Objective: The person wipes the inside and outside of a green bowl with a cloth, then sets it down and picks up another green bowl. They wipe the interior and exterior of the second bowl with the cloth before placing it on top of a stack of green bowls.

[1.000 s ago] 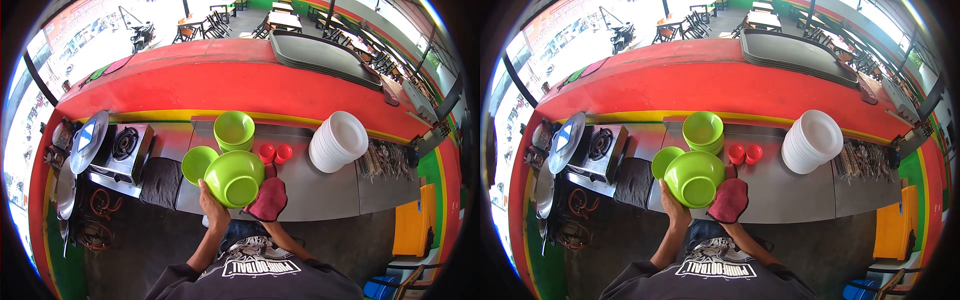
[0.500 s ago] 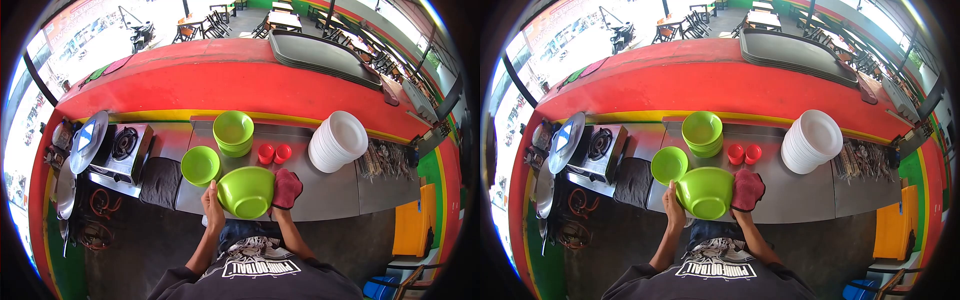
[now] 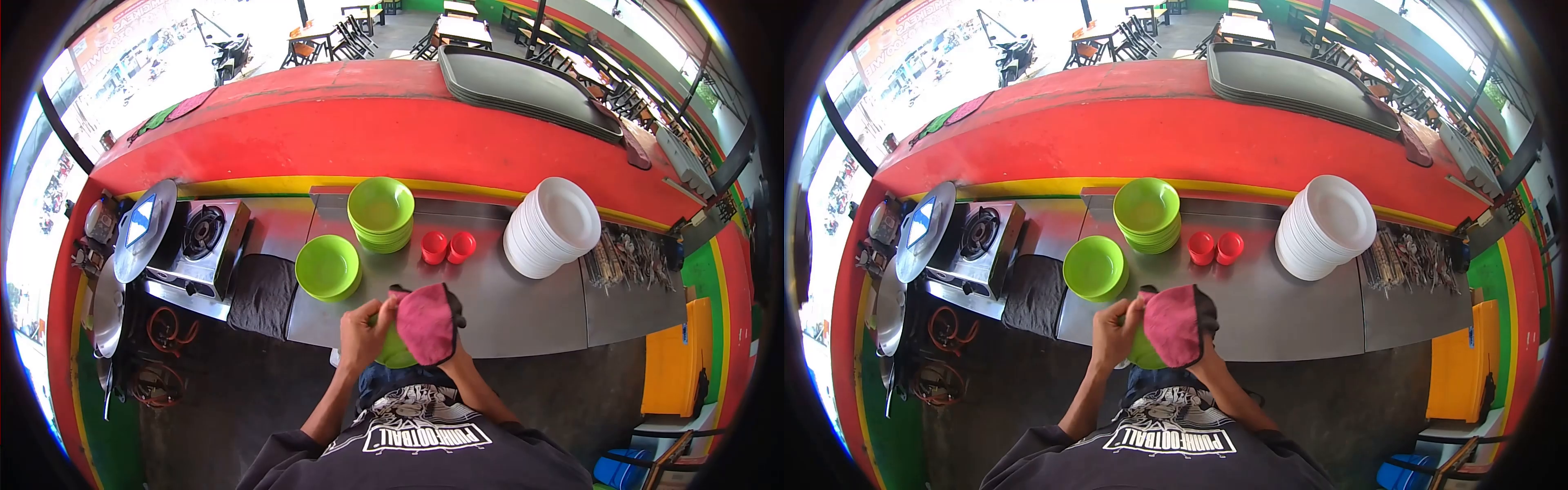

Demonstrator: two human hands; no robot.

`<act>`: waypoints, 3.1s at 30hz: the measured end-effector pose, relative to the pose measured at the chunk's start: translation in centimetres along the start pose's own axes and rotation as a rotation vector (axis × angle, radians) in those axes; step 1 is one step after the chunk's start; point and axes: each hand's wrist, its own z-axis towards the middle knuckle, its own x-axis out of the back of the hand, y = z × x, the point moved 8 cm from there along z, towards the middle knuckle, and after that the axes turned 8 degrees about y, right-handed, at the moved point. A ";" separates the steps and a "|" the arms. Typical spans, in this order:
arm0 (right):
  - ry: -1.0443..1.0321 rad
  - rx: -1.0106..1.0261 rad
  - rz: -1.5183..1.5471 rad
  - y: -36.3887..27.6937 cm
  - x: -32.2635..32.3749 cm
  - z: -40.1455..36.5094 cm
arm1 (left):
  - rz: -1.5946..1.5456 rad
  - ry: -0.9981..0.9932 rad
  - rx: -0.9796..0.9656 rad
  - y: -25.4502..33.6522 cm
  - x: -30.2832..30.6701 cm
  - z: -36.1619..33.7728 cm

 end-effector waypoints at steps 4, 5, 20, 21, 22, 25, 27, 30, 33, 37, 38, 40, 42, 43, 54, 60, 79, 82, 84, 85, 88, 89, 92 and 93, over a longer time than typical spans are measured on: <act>-0.111 0.021 -0.146 0.0 -0.4 0.0 | -0.042 -0.013 -0.031 0.2 0.4 0.0; -0.121 0.072 -0.251 0.5 -0.1 0.1 | -0.070 -0.005 -0.023 0.2 0.7 0.0; 0.262 0.214 -0.717 -0.5 1.4 -0.9 | -0.844 0.543 0.179 -3.3 4.9 -0.8; 0.217 0.199 -0.804 0.6 1.1 -0.9 | -0.634 0.570 0.020 -4.5 5.2 -1.3; 0.170 0.184 -0.889 1.4 0.8 -1.0 | -0.420 0.591 -0.136 -3.8 5.6 -1.7; 0.170 0.219 -0.629 1.8 0.0 -1.7 | -1.038 0.453 -0.213 -6.0 5.5 -1.2; 0.076 0.072 -0.636 2.0 -0.2 -1.7 | -1.304 0.283 -0.070 -6.1 5.4 -0.3; 0.078 -0.186 -0.208 7.1 0.9 -2.3 | -0.912 0.283 -0.301 -3.1 7.5 -0.3; 0.086 -0.379 0.147 11.1 1.2 -2.1 | -0.687 0.253 -0.299 -4.3 7.9 -0.2; 0.196 -0.473 0.390 13.1 0.4 -0.5 | -0.577 0.226 -0.055 -5.7 7.6 1.2; 0.237 -0.500 0.570 13.3 -0.2 0.2 | -0.565 0.215 0.019 -6.1 7.7 1.9; 0.320 -0.423 0.544 10.1 -2.2 2.0 | -0.611 0.066 0.153 -10.3 7.6 3.0; 0.242 -0.262 0.198 10.6 -2.8 3.3 | -0.729 -0.013 0.389 -12.9 7.4 3.2; 0.206 -0.086 -0.202 11.2 -2.8 4.0 | -0.777 -0.032 0.412 -15.4 7.3 3.5; 0.194 0.056 -1.469 17.2 -9.2 7.2 | -0.229 0.117 0.066 -21.0 9.6 9.4; 0.235 0.018 -1.471 15.8 -11.5 9.0 | -0.182 0.059 0.085 -25.1 9.1 11.4; 0.411 0.010 -1.540 18.4 -11.3 9.5 | -0.069 -0.130 -0.013 -26.4 7.6 13.8; 0.369 -0.078 -1.505 18.6 -11.2 9.3 | -0.061 -0.151 0.002 -26.3 7.6 14.0; 0.314 -0.188 -1.487 19.3 -10.9 9.4 | -0.061 -0.157 -0.002 -26.2 7.8 13.8; 0.320 -0.195 -1.504 19.7 -10.7 9.2 | -0.065 -0.157 -0.011 -26.1 7.7 14.0; 0.434 -0.213 -1.280 19.6 -10.1 9.3 | -0.028 -0.153 -0.037 -26.5 7.6 14.3; 0.435 -0.218 -1.287 19.3 -10.0 9.4 | -0.005 -0.148 -0.031 -26.9 7.6 14.4; 0.439 -0.231 -1.325 15.0 -10.9 10.6 | 0.035 -0.126 -0.004 -27.5 7.9 15.5; 0.441 -0.233 -1.349 14.3 -10.7 10.8 | 0.028 -0.116 0.009 -27.4 8.0 16.2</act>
